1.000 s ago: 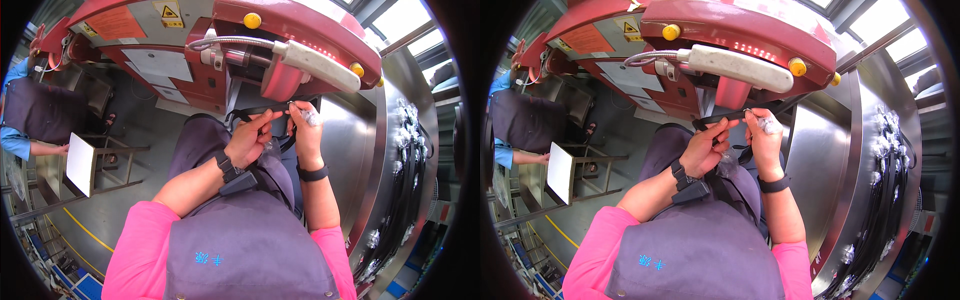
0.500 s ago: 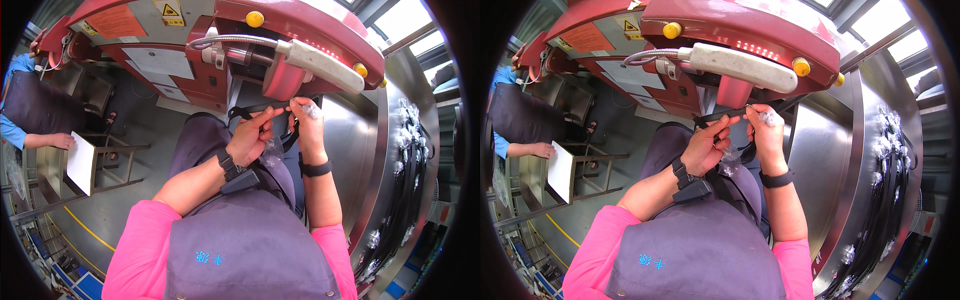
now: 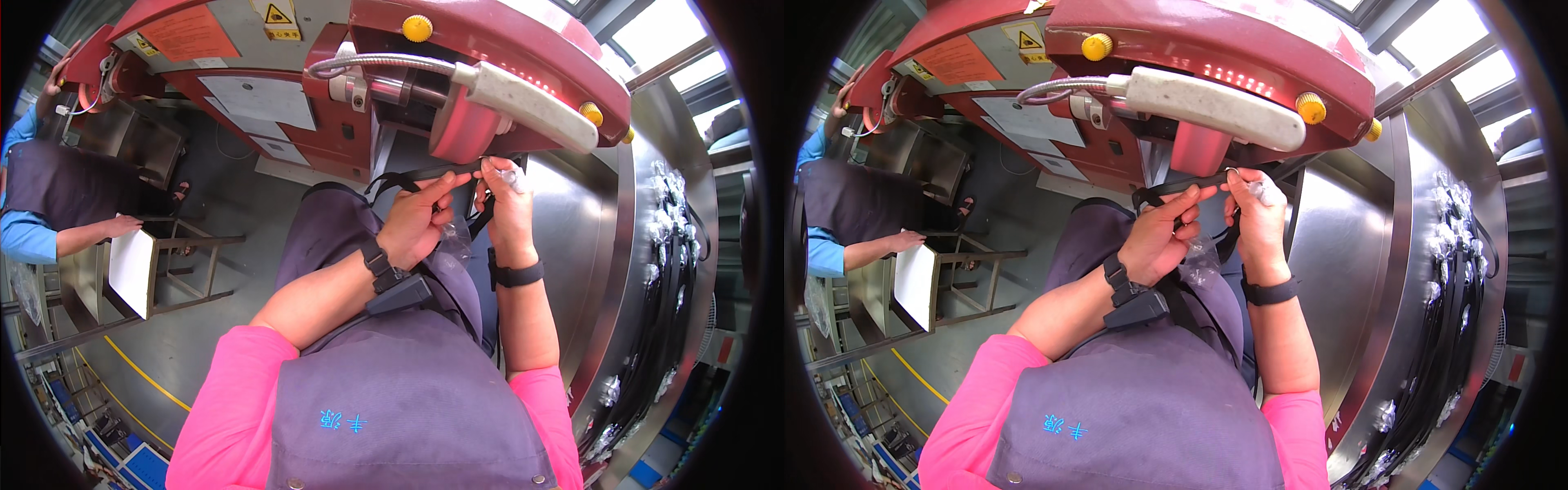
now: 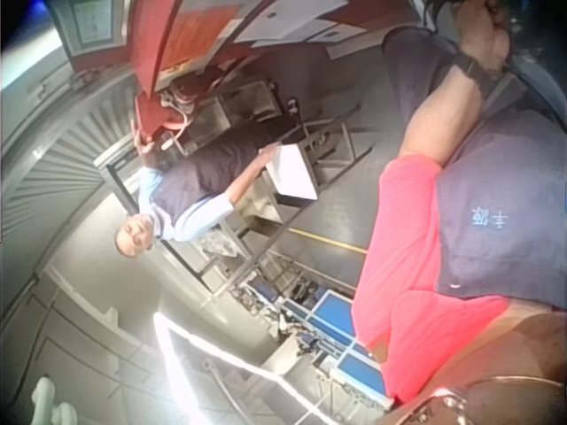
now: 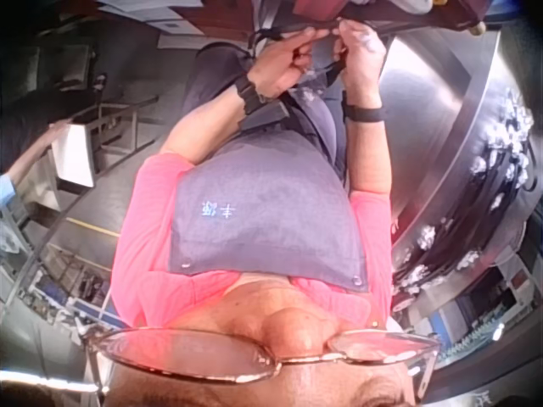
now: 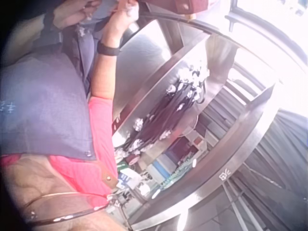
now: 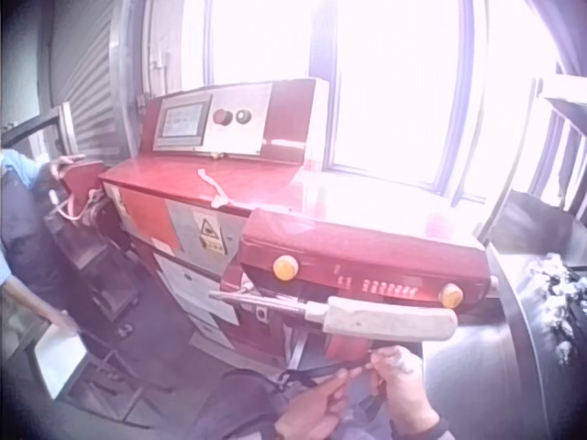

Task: Attaching small clear plastic clips or labels to black industrial straps at a workshop station.

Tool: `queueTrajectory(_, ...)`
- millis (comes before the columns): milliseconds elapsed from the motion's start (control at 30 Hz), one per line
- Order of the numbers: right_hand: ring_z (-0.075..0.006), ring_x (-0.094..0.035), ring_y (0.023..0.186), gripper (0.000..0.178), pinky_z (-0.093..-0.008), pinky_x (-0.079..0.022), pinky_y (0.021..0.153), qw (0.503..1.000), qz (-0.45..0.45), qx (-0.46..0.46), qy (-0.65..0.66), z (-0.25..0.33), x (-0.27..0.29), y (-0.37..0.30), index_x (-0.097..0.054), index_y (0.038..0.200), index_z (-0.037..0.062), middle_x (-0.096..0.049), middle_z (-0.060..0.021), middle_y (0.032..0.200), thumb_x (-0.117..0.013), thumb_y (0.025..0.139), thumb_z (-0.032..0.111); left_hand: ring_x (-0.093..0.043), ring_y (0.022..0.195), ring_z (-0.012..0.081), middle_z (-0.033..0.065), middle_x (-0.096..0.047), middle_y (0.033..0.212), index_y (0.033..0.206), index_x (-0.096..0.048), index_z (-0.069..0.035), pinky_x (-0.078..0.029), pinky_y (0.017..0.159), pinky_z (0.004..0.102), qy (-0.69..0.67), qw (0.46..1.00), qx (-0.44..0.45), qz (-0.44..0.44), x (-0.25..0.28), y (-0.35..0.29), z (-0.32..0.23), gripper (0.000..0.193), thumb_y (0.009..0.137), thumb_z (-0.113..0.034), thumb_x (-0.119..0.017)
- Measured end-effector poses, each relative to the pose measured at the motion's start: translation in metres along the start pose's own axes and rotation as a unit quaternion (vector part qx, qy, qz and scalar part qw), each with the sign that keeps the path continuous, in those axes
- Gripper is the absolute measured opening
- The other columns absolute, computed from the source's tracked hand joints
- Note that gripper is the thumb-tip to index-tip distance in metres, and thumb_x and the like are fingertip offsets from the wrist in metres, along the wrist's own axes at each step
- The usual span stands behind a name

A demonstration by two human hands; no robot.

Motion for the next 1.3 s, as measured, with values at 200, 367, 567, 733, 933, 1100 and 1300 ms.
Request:
queueTrajectory(200, -0.0106, -0.051, 0.055, 0.015, -0.0251, -0.041, 0.050, 0.998, 0.042, 0.033, 0.043, -0.006, 0.011, -0.002, -0.061, 0.098, 0.0010, -0.059, -0.0054, 0.077, -0.065, 0.090, 0.012, -0.034, 0.058, 0.0028, -0.0035, -0.046, 0.069, 0.108, -0.064, 0.004, -0.027, 0.047, 0.0182, 0.009, 1.000, -0.002, 0.025, -0.002, 0.000, 0.004, 0.025, 0.092, -0.015, -0.062)
queueTrajectory(367, -0.0134, -0.052, 0.063, 0.011, -0.0284, -0.044, 0.055, 0.982, 0.104, 0.094, 0.125, -0.017, 0.018, -0.015, -0.060, 0.097, 0.0017, -0.052, -0.0056, 0.093, -0.063, 0.090, 0.009, -0.038, 0.062, 0.0030, 0.0073, -0.066, 0.090, 0.104, -0.065, 0.000, -0.029, 0.046, 0.0171, 0.011, 0.999, -0.020, 0.022, -0.003, -0.015, 0.005, 0.018, 0.092, -0.012, -0.061)
queueTrajectory(567, -0.0139, -0.052, 0.069, 0.011, -0.0304, -0.046, 0.057, 0.972, 0.136, 0.115, 0.153, -0.027, 0.033, -0.035, -0.062, 0.099, 0.0069, -0.050, -0.0060, 0.102, -0.065, 0.088, 0.006, -0.039, 0.058, 0.0028, 0.0030, -0.064, 0.084, 0.103, -0.066, -0.003, -0.028, 0.044, 0.0169, 0.058, 0.996, -0.017, 0.061, 0.009, -0.031, 0.011, 0.016, 0.092, -0.014, -0.064)
queueTrajectory(733, -0.0143, -0.053, 0.069, 0.011, -0.0305, -0.046, 0.056, 0.968, 0.151, 0.133, 0.150, -0.025, 0.041, -0.048, -0.063, 0.097, 0.0065, -0.050, -0.0063, 0.102, -0.067, 0.087, 0.007, -0.038, 0.054, 0.0026, -0.0004, -0.060, 0.075, 0.103, -0.068, -0.003, -0.027, 0.044, 0.0175, 0.124, 0.988, -0.025, 0.083, 0.009, -0.039, 0.013, 0.016, 0.092, -0.013, -0.063)
queueTrajectory(933, -0.0158, -0.051, 0.071, 0.014, -0.0283, -0.044, 0.054, 0.974, 0.131, 0.128, 0.130, -0.025, 0.049, -0.060, -0.063, 0.100, 0.0067, -0.050, -0.0080, 0.103, -0.066, 0.087, 0.006, -0.036, 0.049, 0.0020, -0.0017, -0.060, 0.071, 0.103, -0.067, -0.003, -0.026, 0.044, 0.0181, 0.143, 0.986, -0.030, 0.077, 0.010, -0.039, 0.020, 0.019, 0.091, -0.017, -0.066)
queueTrajectory(1100, -0.0145, -0.055, 0.062, 0.010, -0.0268, -0.045, 0.053, 0.991, 0.033, 0.106, 0.071, -0.027, 0.046, -0.063, -0.058, 0.097, 0.0022, -0.054, -0.0059, 0.092, -0.063, 0.088, 0.002, -0.039, 0.052, 0.0043, 0.0021, -0.061, 0.072, 0.089, -0.065, -0.002, -0.027, 0.043, 0.0184, 0.084, 0.994, 0.062, 0.008, 0.012, -0.032, 0.019, 0.022, 0.093, -0.023, -0.062)
queueTrajectory(1300, -0.0123, -0.056, 0.063, 0.008, -0.0249, -0.046, 0.057, 0.991, -0.008, 0.132, 0.019, -0.038, 0.028, -0.059, -0.054, 0.090, 0.0049, -0.056, -0.0045, 0.093, -0.062, 0.091, 0.005, -0.041, 0.054, 0.0040, -0.0008, -0.058, 0.071, 0.081, -0.062, -0.007, -0.026, 0.042, 0.0191, 0.063, 0.981, 0.181, -0.022, 0.034, -0.029, 0.048, 0.021, 0.092, -0.026, -0.060)
Point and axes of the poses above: each hand's wrist, its own y-axis towards the middle knuckle, its own x-axis out of the back of the hand, z = x × y, the point moved 2 cm from there along y, towards the middle knuckle
